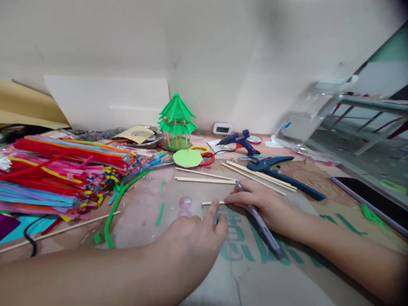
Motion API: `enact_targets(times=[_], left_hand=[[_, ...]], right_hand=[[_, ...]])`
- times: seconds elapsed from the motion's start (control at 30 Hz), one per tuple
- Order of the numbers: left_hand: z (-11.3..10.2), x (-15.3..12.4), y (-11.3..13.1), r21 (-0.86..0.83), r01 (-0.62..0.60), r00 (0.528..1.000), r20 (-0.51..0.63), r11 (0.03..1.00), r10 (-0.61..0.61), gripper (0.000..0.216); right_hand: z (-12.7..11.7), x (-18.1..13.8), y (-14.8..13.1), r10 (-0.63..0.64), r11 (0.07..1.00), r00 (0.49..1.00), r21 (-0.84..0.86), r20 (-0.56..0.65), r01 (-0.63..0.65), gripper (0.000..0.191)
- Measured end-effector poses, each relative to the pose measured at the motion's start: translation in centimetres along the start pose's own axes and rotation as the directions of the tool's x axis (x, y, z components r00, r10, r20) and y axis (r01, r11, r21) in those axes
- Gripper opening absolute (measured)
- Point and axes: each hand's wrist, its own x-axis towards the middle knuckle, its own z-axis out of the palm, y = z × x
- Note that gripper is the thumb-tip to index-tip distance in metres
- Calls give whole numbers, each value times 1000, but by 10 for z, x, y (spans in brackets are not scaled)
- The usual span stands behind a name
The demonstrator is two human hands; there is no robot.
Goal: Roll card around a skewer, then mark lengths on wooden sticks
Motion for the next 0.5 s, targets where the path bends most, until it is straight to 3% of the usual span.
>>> enact_targets(times=[0.3,0.37,0.5], left_hand=[[-6,5,-3,-85,-26,992,123,996,37,58],[0,4,-2,-77,-24,996,79,997,30,56],[12,-2,0,-16,-31,992,-126,999,29,51]], right_hand=[[-1,3,0,-60,998,997,-2,-45,60,24],[-2,3,0,-64,998,997,2,-49,65,23],[-3,4,-2,-74,997,996,9,-57,74,22]])
